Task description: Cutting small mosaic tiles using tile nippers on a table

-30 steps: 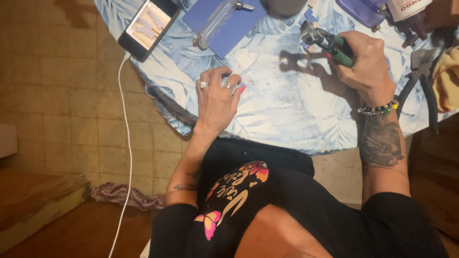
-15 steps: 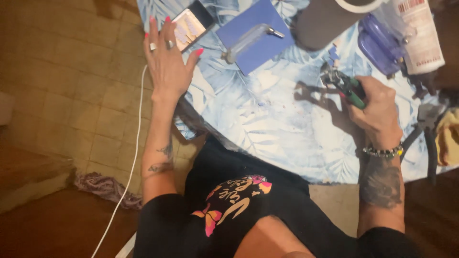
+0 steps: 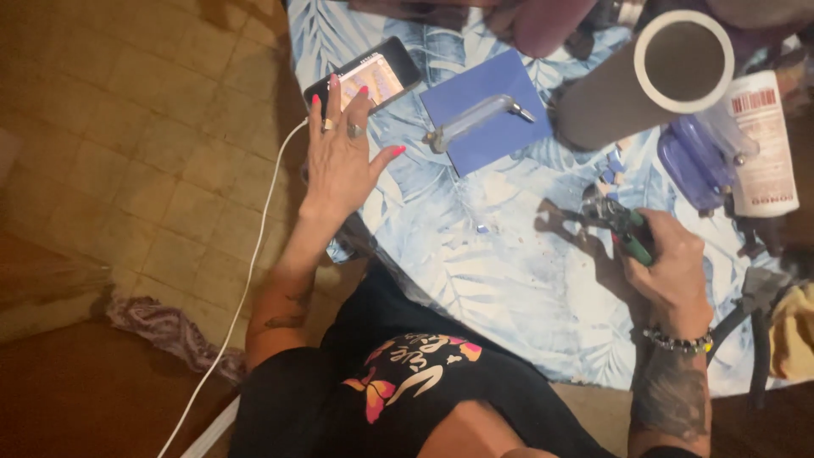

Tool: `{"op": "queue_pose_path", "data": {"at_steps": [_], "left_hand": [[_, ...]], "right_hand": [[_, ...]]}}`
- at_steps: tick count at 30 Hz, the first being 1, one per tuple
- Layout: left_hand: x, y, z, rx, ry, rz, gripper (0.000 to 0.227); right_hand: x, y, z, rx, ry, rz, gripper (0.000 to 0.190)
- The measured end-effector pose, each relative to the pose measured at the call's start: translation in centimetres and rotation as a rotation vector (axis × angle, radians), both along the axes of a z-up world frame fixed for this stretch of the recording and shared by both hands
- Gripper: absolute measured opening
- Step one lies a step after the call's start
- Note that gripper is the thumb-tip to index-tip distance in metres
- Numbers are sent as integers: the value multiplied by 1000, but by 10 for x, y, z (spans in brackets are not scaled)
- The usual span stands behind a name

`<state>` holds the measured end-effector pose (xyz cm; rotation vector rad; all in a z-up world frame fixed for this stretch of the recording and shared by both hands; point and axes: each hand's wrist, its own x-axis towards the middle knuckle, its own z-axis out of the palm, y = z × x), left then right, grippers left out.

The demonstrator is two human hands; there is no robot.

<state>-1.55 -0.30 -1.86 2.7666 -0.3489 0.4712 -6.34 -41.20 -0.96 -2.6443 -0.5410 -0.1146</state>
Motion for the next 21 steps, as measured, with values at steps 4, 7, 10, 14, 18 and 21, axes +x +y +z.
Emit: {"op": "queue_pose_path", "data": {"at_steps": [4, 7, 10, 14, 18, 21], "left_hand": [[-1, 0, -11, -25, -24, 29, 71], [-1, -1, -16, 72, 5, 92, 54], [-2, -3, -17, 89, 84, 156, 72], [-2, -4, -13, 103, 113, 165, 70], [-1, -3, -14, 142, 135, 155, 58], [-1, -4, -12, 104, 145, 153, 63]], "right_hand": [[-2, 5, 3, -12, 22, -18, 33], [0, 0, -3, -38, -17, 14, 36], [-1, 4, -1, -43, 28, -48, 35], [-2, 4, -2, -51, 25, -16, 35], [0, -1, -6, -82, -24, 13, 39], [-2, 2, -2, -51, 3, -12, 34]]}}
